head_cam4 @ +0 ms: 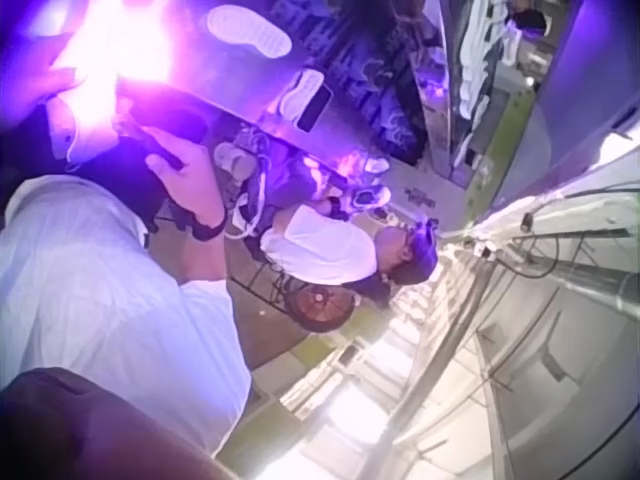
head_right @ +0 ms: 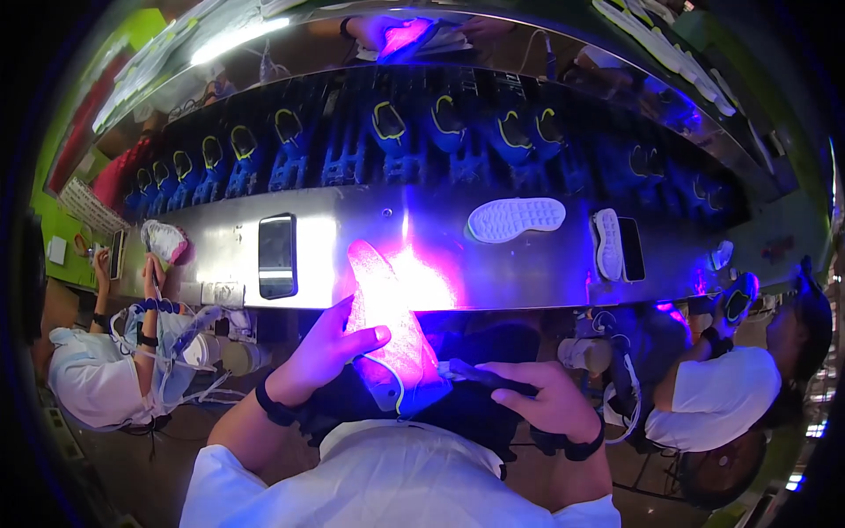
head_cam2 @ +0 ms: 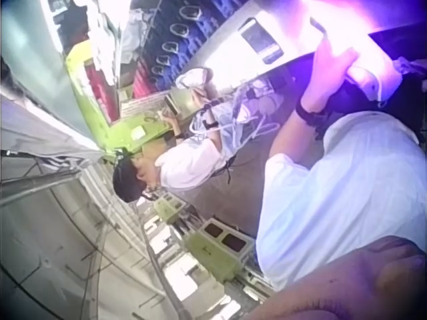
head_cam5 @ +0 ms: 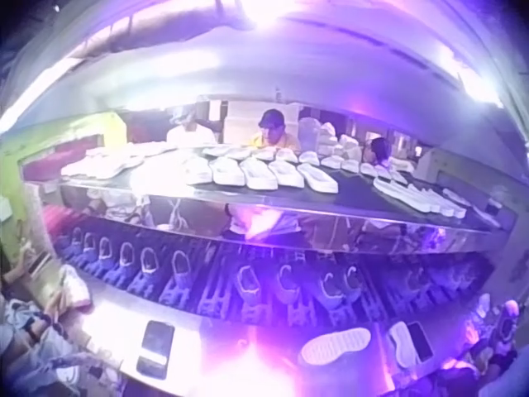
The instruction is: The recorder applies adhesive or chemical treatment to the edge of shoe uppers using a small brush under a UV light on an assembly line.
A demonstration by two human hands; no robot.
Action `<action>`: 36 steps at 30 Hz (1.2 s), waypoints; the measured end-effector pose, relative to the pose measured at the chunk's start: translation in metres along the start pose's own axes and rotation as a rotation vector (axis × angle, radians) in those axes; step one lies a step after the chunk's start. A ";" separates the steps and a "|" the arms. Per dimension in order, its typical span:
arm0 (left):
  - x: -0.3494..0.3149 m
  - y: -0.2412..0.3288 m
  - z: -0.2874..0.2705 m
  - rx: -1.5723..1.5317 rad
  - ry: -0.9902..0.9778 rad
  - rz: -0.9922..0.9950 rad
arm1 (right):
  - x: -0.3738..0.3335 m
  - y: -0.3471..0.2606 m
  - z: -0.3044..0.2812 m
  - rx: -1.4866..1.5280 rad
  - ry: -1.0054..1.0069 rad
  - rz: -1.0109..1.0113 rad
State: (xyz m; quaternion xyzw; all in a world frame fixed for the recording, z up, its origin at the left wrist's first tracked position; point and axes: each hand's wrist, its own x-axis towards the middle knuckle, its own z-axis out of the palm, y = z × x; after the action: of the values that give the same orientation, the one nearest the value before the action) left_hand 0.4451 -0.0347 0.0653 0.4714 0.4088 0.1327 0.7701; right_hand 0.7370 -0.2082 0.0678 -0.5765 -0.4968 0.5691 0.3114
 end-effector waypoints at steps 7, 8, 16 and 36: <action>0.004 -0.006 0.008 -0.225 0.059 -0.042 | -0.012 -0.005 -0.004 -0.149 0.116 -0.083; 0.005 -0.006 0.009 -0.230 0.057 -0.036 | -0.012 -0.009 -0.005 -0.215 0.149 -0.106; 0.004 -0.013 0.012 -0.577 -0.080 -0.355 | 0.003 -0.031 -0.026 -0.317 0.218 -0.213; 0.020 -0.064 0.032 -1.464 -0.557 -0.610 | 0.048 -0.017 -0.035 -0.378 0.324 -0.408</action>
State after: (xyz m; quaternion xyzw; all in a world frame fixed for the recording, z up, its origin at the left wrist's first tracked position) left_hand 0.4704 -0.0758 0.0084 -0.2630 0.1242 0.0291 0.9563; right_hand 0.7602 -0.1516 0.0726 -0.5958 -0.6431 0.2934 0.3813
